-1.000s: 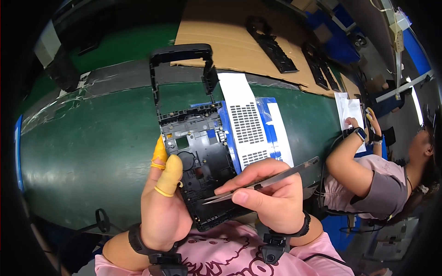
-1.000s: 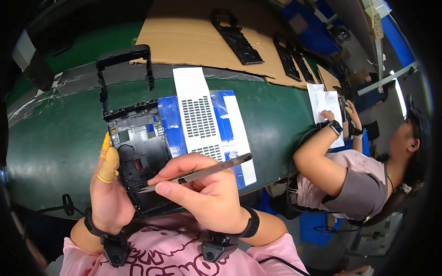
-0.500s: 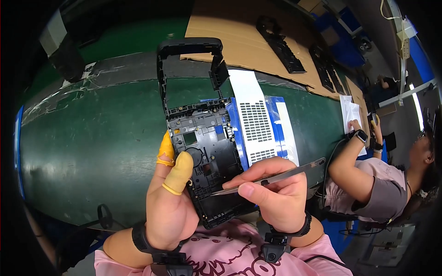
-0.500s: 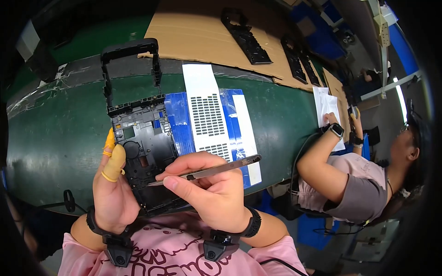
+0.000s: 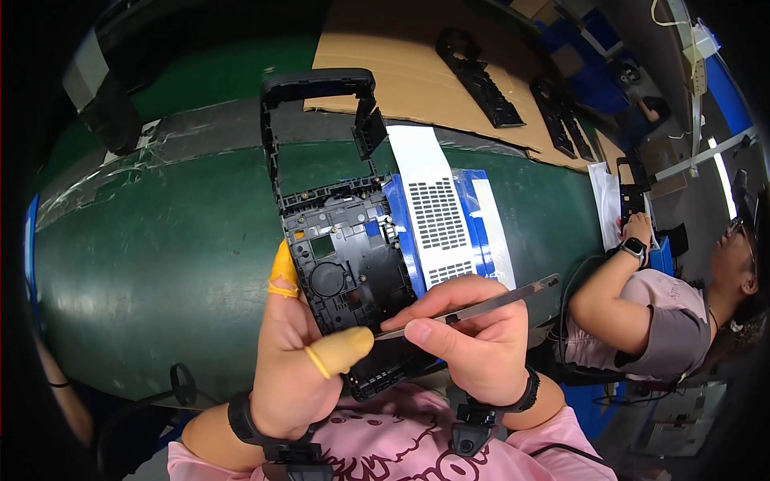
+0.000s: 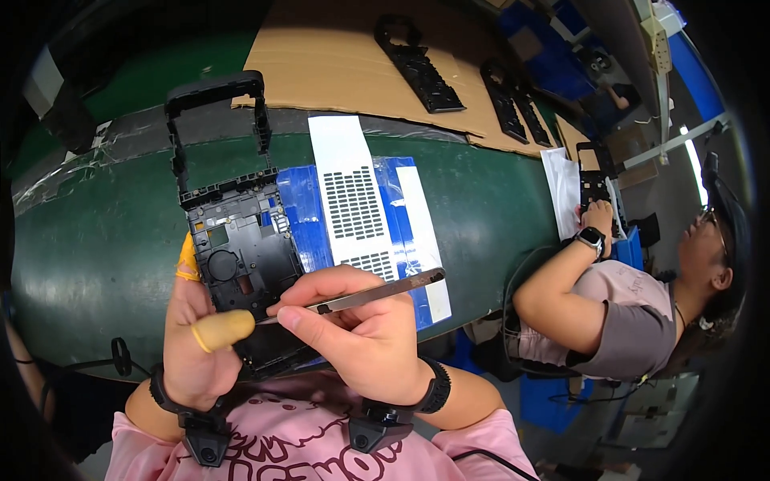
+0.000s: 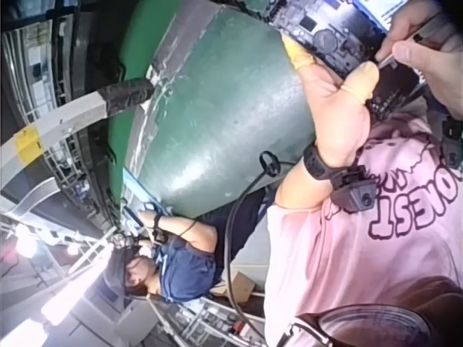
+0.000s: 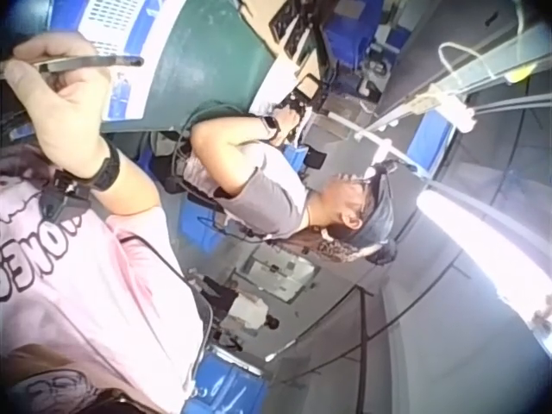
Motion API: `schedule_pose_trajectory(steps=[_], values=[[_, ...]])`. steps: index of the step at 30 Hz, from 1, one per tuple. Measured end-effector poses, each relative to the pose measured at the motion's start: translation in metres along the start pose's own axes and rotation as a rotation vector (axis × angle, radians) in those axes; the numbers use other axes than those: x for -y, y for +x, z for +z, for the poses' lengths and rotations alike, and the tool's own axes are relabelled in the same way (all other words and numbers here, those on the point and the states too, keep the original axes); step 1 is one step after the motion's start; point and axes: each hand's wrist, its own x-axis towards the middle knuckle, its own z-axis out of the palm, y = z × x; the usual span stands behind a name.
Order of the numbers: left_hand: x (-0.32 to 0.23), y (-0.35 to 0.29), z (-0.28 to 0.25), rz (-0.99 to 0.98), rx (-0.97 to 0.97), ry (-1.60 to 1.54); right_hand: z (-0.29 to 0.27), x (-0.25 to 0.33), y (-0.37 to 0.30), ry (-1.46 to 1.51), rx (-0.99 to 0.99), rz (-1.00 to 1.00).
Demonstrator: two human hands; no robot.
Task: Assembling electronic components using tweezers and a stylus/pen at an industrial workstation.
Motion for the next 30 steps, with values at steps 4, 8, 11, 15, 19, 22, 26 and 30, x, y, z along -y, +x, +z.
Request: schedule_pose_trajectory(steps=[4,8,11,15,19,22,26,30], values=[[0.002,-0.001,0.000,0.033,0.031,0.135,-0.002,0.009,0.000,-0.048,-0.001,0.039],[-0.002,-0.002,0.002,0.027,0.042,0.071,-0.019,0.017,0.004,0.207,-0.063,-0.082],[0.000,-0.003,0.003,0.050,0.016,0.070,-0.049,0.012,0.024,0.156,-0.142,-0.103],[0.000,0.000,0.008,0.068,-0.019,0.030,-0.078,-0.020,0.051,0.027,-0.226,-0.016],[0.001,0.000,0.004,0.082,-0.110,-0.011,-0.079,-0.029,0.054,0.040,-0.200,-0.002],[0.005,0.004,0.000,0.101,-0.122,-0.001,-0.080,-0.031,0.054,0.032,-0.199,0.001],[0.005,0.006,0.002,0.064,-0.164,-0.050,-0.081,-0.030,0.054,0.011,-0.197,0.003],[0.004,0.005,-0.001,0.059,-0.160,-0.029,-0.077,-0.032,0.055,0.015,-0.184,-0.006]])
